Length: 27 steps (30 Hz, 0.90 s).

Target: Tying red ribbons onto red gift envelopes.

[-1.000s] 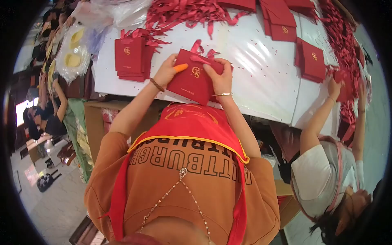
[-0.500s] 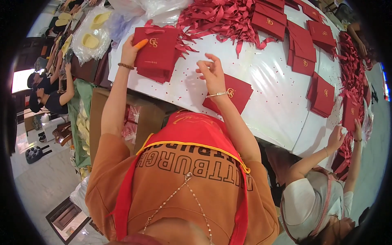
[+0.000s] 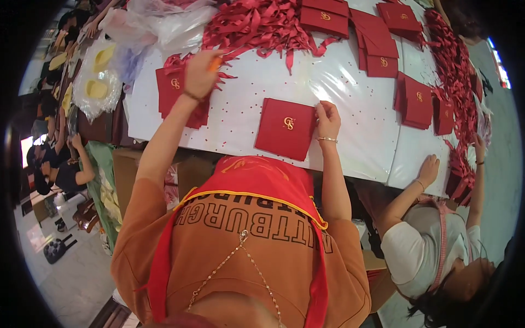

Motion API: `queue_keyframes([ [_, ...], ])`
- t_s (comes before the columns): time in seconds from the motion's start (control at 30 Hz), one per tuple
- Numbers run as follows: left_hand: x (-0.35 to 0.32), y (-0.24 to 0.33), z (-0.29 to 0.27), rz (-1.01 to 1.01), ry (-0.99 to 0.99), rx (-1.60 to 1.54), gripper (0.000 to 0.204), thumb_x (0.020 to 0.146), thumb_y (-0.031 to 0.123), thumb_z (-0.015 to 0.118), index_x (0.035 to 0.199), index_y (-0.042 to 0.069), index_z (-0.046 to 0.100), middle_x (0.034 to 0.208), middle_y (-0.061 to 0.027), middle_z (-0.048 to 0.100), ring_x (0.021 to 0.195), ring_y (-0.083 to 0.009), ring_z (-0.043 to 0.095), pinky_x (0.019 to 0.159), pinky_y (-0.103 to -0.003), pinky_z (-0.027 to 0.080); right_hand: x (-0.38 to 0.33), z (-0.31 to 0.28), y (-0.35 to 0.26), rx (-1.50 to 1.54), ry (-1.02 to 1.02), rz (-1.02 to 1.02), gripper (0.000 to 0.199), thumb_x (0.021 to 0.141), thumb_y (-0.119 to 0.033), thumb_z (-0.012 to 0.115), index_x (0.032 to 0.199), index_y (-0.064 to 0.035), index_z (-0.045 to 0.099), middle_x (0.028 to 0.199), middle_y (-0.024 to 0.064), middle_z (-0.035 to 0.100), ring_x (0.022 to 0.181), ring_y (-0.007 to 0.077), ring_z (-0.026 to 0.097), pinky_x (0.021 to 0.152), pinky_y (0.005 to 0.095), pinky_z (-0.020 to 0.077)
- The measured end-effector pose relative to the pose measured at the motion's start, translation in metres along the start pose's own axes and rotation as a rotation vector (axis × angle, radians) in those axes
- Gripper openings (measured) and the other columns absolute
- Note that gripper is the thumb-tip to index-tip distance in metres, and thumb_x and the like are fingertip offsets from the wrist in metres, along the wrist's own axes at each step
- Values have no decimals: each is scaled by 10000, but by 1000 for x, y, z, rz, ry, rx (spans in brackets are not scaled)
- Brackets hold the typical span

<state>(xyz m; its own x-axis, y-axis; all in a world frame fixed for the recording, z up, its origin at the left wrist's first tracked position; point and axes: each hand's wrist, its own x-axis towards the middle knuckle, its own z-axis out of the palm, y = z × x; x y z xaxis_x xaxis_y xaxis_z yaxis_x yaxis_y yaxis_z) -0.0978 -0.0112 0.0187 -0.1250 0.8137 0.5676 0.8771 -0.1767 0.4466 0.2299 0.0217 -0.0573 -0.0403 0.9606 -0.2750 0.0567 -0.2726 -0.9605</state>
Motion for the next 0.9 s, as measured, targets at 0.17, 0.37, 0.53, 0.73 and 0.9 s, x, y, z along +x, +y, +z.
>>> queue_keyframes([
  [0.17, 17, 39, 118, 260, -407, -88, 243, 726, 71, 511, 955, 121, 575, 977, -60, 537, 866, -271, 541, 689, -407, 449, 13, -14, 20, 183, 49, -78, 149, 842, -144, 557, 922, -19, 546, 732, 26, 571, 550, 64, 488, 449, 185, 381],
  [0.37, 14, 38, 155, 515, -528, 327, 90, 762, 141, 503, 842, 100, 509, 869, -62, 523, 812, -231, 542, 679, -397, 414, 4, -12, 22, 135, 24, -85, 130, 844, -110, 548, 925, -9, 542, 681, 27, 551, 502, 61, 469, 441, 188, 387],
  [0.53, -25, 51, 108, 45, -468, -99, 114, 804, 143, 501, 873, 57, 531, 841, -96, 547, 787, -270, 530, 691, -369, 399, 2, -14, 21, 132, -44, -155, 136, 838, -101, 552, 924, 4, 543, 649, 14, 527, 494, 59, 457, 425, 196, 371],
  [0.73, -89, 122, 7, -370, -578, -359, 137, 824, 131, 519, 921, 43, 561, 751, -102, 589, 671, -236, 562, 627, -330, 438, 11, -18, 12, 238, -83, -24, 152, 817, -83, 562, 946, -5, 544, 675, 12, 528, 521, 66, 465, 462, 204, 378],
  [0.9, -114, 137, -26, -835, -240, -451, 124, 825, 61, 544, 947, 42, 537, 630, -12, 538, 589, -50, 469, 532, -204, 373, 28, -7, -1, -38, -166, -173, 193, 801, -133, 581, 962, -28, 558, 677, 16, 525, 579, 84, 484, 529, 221, 397],
])
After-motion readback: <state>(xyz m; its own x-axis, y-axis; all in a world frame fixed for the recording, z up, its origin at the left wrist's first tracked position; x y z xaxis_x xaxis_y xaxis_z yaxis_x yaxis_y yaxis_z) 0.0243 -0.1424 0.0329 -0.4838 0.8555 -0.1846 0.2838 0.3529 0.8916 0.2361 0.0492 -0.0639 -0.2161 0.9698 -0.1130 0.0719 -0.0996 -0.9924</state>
